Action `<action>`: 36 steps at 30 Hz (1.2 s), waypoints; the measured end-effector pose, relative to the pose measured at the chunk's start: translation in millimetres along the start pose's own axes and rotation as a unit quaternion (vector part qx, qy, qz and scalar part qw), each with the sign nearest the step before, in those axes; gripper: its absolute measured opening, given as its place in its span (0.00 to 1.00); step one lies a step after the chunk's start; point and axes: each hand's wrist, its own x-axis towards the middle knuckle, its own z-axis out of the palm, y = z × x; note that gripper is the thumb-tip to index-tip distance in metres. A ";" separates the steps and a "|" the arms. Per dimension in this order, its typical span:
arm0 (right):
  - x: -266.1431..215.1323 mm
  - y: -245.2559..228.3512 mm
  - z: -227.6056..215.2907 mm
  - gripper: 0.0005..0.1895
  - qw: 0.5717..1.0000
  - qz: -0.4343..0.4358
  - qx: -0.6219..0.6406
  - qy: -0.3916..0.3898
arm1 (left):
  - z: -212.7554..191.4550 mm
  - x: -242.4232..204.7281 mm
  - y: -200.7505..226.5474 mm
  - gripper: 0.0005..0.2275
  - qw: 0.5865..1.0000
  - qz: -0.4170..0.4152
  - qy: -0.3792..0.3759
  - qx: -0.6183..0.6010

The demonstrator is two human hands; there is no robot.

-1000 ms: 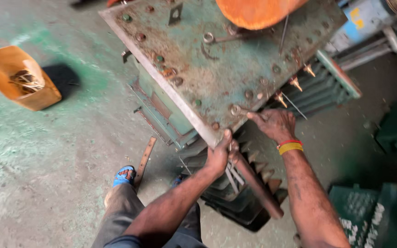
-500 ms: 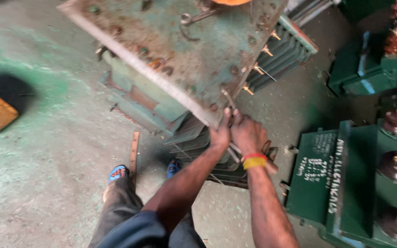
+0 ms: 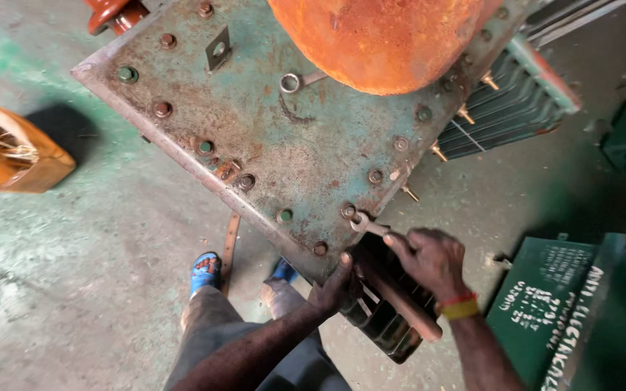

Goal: The person uses two wrenches to tighten bolts on the top plate of a large, rusty electrical transformer. After securing the bolts, the person picks up a green rag and wipes the surface of the transformer.

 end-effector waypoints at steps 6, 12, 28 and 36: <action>68.3 32.4 -2.6 0.27 0.988 -0.115 0.009 -0.098 | -2.2 1.1 3.4 0.24 0.998 0.036 -0.007 0.049; 75.9 31.3 -6.8 0.28 0.984 -0.129 -0.006 -0.121 | 0.6 -2.3 9.0 0.26 0.993 0.060 -0.001 0.098; 32.4 1.8 15.1 0.34 0.990 0.082 -0.036 -0.108 | 3.0 17.2 -8.7 0.27 0.997 0.037 0.067 0.004; -40.0 -76.4 30.3 0.32 0.961 0.271 -0.034 0.036 | 11.1 7.6 -13.6 0.20 0.992 0.098 0.051 -0.065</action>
